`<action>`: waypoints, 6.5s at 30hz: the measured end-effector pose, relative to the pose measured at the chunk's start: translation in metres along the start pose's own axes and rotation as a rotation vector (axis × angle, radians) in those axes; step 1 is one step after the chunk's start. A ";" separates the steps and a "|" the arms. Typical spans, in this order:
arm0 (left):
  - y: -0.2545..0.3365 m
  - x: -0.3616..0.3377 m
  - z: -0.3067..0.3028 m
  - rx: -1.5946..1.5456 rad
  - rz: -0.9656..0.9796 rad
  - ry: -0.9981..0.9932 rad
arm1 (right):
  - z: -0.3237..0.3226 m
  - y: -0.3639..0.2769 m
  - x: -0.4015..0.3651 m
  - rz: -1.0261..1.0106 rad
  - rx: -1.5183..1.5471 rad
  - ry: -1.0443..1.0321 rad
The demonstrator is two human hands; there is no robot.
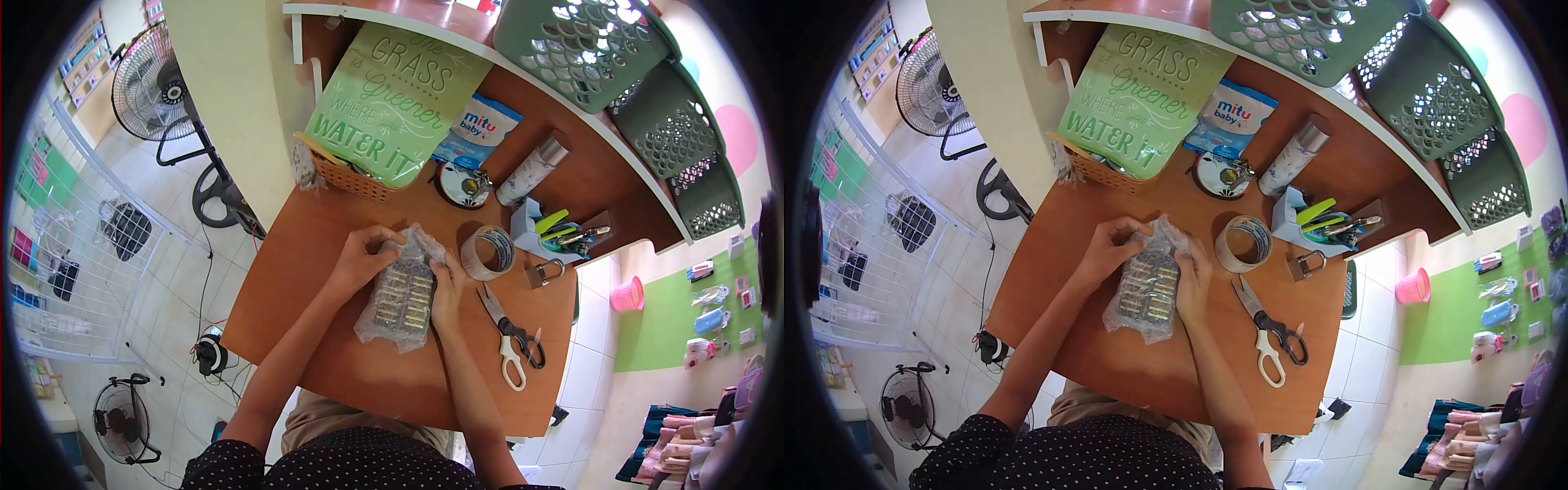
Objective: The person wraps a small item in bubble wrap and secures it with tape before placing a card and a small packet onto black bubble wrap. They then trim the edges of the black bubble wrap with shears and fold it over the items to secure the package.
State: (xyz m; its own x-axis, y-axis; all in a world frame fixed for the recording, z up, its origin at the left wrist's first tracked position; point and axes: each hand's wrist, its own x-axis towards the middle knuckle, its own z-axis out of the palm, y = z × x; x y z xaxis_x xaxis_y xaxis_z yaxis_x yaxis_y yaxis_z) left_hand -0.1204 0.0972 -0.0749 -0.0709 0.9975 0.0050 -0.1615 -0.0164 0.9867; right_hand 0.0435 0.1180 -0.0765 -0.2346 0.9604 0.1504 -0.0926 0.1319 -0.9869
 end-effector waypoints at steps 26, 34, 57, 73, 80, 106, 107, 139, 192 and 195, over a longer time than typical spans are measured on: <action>-0.001 -0.006 0.025 0.143 0.273 0.224 | -0.004 -0.010 0.002 -0.166 -0.051 -0.138; -0.008 -0.005 0.026 0.204 0.322 0.292 | -0.003 -0.010 0.002 -0.209 -0.048 -0.132; -0.035 -0.004 0.026 0.207 0.562 0.329 | 0.173 -0.023 0.087 -0.285 -1.290 -0.413; 0.006 -0.015 0.025 0.425 0.078 0.345 | 0.094 -0.042 0.086 -0.052 -0.851 -0.438; 0.009 -0.014 0.026 0.395 0.143 0.379 | 0.069 -0.067 0.066 -0.305 -1.024 -0.262; -0.003 0.006 -0.035 0.995 0.566 0.652 | 0.047 -0.051 0.041 -0.824 -1.055 0.049; -0.005 0.004 -0.035 0.970 0.518 0.650 | 0.046 -0.051 0.039 -0.843 -1.083 0.049; 0.061 -0.043 0.007 0.397 0.862 0.639 | 0.043 -0.089 -0.002 -0.151 0.094 -0.095; 0.021 0.000 -0.048 1.069 0.489 0.524 | -0.063 -0.079 -0.058 0.200 -0.032 0.275; 0.021 0.002 -0.049 1.013 0.371 0.484 | -0.063 -0.073 -0.057 0.264 0.008 0.224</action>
State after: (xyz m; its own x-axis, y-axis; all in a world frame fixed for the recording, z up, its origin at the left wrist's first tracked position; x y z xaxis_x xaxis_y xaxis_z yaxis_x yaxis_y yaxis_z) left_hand -0.1721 0.0958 -0.0626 -0.3495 0.8096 0.4715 0.7861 -0.0204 0.6177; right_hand 0.1242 0.0689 -0.0167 -0.0332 0.9913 -0.1276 -0.0644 -0.1296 -0.9895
